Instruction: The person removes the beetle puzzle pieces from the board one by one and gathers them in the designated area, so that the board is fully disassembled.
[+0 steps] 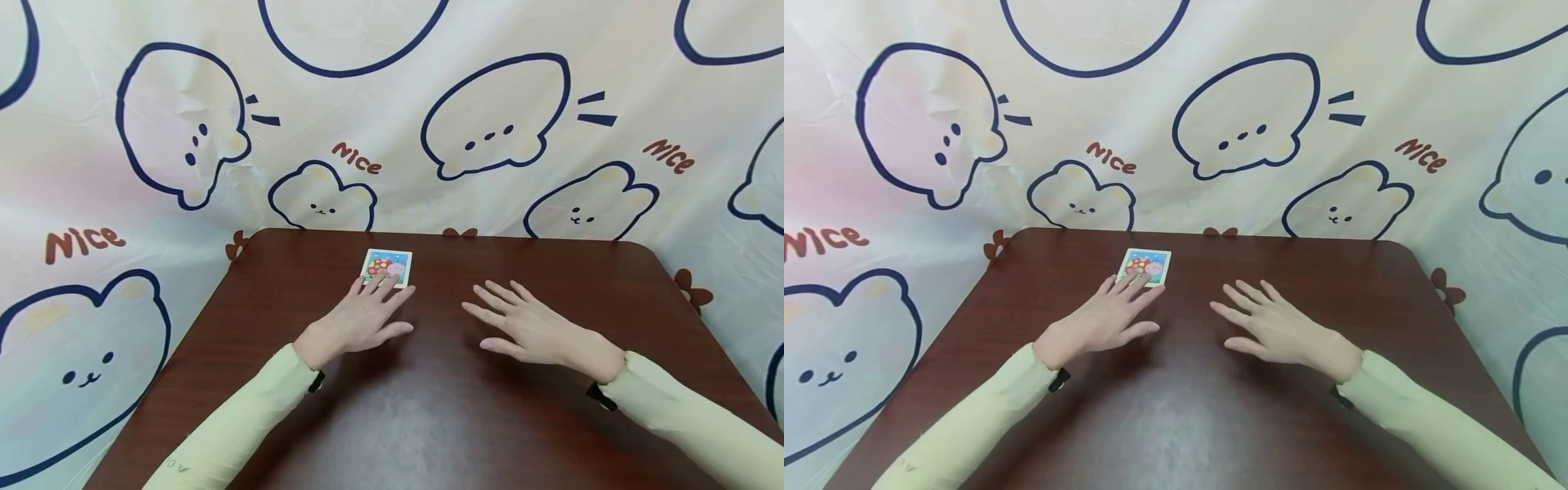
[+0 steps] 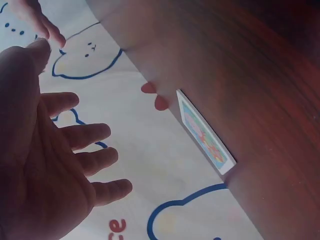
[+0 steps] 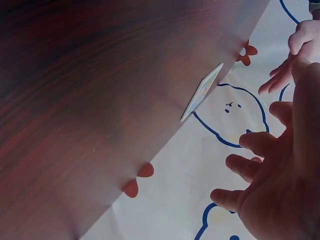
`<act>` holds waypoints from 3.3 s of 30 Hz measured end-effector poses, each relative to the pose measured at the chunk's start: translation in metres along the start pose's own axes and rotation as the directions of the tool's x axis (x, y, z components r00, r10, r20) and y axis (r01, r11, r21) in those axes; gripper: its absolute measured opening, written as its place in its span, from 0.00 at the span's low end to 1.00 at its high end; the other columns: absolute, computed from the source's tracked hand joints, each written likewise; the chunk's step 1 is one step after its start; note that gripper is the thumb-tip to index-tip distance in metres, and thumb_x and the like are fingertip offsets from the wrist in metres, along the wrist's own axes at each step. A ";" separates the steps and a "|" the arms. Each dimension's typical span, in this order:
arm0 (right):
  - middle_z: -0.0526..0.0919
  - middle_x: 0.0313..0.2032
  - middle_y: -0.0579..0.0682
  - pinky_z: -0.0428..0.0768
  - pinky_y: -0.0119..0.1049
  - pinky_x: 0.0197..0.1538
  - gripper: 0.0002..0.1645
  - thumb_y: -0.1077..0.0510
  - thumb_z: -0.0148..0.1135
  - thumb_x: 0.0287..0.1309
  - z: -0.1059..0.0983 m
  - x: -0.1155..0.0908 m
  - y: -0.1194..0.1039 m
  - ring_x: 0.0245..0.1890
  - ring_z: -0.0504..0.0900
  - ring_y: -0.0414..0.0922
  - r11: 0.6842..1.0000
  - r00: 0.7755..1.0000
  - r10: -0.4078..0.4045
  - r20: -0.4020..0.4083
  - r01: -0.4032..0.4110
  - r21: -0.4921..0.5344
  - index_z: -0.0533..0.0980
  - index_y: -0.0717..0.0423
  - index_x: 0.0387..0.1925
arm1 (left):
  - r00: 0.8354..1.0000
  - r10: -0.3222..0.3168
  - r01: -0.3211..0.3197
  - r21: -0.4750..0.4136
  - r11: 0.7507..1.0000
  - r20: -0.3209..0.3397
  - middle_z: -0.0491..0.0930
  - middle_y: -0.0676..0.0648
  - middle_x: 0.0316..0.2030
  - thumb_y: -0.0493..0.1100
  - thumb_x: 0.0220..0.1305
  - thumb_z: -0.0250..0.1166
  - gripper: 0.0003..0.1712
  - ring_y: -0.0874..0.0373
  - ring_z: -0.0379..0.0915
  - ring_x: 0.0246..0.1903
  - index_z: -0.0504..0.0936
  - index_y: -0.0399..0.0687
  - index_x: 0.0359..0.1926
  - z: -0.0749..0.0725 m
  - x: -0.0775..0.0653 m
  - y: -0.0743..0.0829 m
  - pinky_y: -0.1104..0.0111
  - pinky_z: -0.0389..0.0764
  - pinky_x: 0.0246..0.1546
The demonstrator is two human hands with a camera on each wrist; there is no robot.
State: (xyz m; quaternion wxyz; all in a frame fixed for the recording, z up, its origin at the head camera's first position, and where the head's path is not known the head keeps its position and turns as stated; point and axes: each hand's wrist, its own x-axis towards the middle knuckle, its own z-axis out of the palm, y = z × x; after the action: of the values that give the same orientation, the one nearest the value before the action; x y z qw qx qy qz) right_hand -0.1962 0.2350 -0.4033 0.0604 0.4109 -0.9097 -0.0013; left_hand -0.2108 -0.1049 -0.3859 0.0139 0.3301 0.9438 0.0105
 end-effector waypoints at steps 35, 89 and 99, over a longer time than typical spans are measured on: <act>0.62 0.72 0.61 0.64 0.55 0.69 0.38 0.36 0.48 0.69 0.036 0.127 0.000 0.72 0.63 0.58 0.962 0.970 0.092 0.226 -0.145 0.229 0.59 0.47 0.74 | 0.949 -0.316 0.305 -0.253 0.918 -0.002 0.65 0.39 0.67 0.55 0.70 0.57 0.36 0.44 0.66 0.58 0.60 0.49 0.73 0.019 0.057 -0.067 0.49 0.71 0.60; 0.48 0.77 0.56 0.56 0.63 0.71 0.41 0.41 0.54 0.68 0.053 0.188 -0.003 0.76 0.49 0.58 0.907 0.884 0.234 0.405 -0.349 0.237 0.56 0.52 0.75 | 0.849 -0.490 0.527 -0.378 0.761 0.196 0.71 0.38 0.56 0.44 0.69 0.59 0.27 0.47 0.66 0.53 0.68 0.38 0.65 0.040 0.089 -0.095 0.56 0.72 0.58; 0.75 0.50 0.52 0.74 0.44 0.51 0.24 0.41 0.56 0.67 0.054 0.177 0.003 0.51 0.74 0.50 0.899 0.914 0.220 0.340 -0.325 0.293 0.67 0.52 0.54 | 0.856 -0.428 0.518 -0.463 0.719 0.291 0.73 0.40 0.58 0.47 0.68 0.61 0.33 0.49 0.69 0.51 0.64 0.43 0.70 0.036 0.082 -0.076 0.59 0.73 0.53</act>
State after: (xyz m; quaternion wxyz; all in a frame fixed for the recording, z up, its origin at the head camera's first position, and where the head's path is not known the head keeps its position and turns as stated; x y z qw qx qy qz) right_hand -0.3208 0.1018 -0.4379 -0.1505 0.2770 -0.9433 0.1041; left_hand -0.3211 -0.1123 -0.4257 0.1829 0.0602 0.9522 0.2373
